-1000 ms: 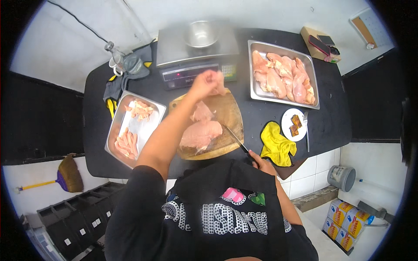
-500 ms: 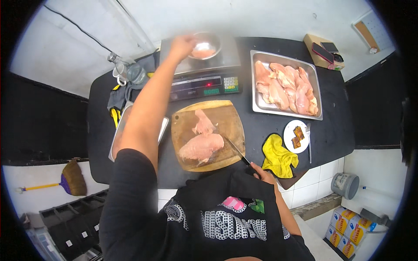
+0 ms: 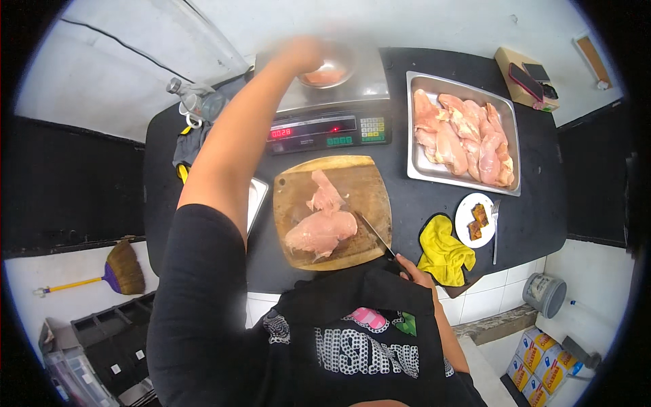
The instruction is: The person slices a chicken breast with a knife on a wooden board, weighs the slices in a metal bowl on a digital scale, and places them into a tray.
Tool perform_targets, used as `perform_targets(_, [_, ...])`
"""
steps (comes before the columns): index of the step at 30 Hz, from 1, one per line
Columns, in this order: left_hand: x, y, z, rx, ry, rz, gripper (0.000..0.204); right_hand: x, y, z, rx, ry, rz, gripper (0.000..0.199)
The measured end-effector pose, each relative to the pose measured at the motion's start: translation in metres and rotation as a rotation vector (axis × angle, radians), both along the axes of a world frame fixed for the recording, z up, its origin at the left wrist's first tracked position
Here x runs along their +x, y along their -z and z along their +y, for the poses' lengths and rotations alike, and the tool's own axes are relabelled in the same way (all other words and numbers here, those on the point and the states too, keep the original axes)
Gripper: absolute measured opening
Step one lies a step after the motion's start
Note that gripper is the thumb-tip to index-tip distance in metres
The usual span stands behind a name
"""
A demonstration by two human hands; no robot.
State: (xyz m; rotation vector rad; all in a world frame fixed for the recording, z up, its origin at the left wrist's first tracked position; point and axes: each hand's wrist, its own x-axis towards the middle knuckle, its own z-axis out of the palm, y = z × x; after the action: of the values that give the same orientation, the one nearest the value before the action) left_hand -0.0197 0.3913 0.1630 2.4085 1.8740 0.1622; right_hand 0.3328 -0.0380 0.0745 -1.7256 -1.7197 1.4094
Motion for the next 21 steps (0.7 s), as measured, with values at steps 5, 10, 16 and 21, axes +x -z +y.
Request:
perform_targets(5, [0.008,0.000,0.007,-0.187,0.161,0.069,0.037,0.003,-0.002,0.005,-0.115,0.009,-0.018,0.045])
perform_targets(10, [0.037,-0.006,-0.017,-0.138,0.190,0.064,0.042,0.008,0.018,-0.002,-0.062,0.028,0.050,0.045])
perform_targets(16, [0.030,0.031,0.004,-0.334,-0.056,0.100,0.043,0.010,0.023,-0.001,-0.064,-0.025,0.007,0.044])
perform_targets(21, [0.011,0.026,0.000,-0.177,-0.100,-0.426,0.030,0.006,-0.001,0.006,-0.128,-0.034,-0.040,0.044])
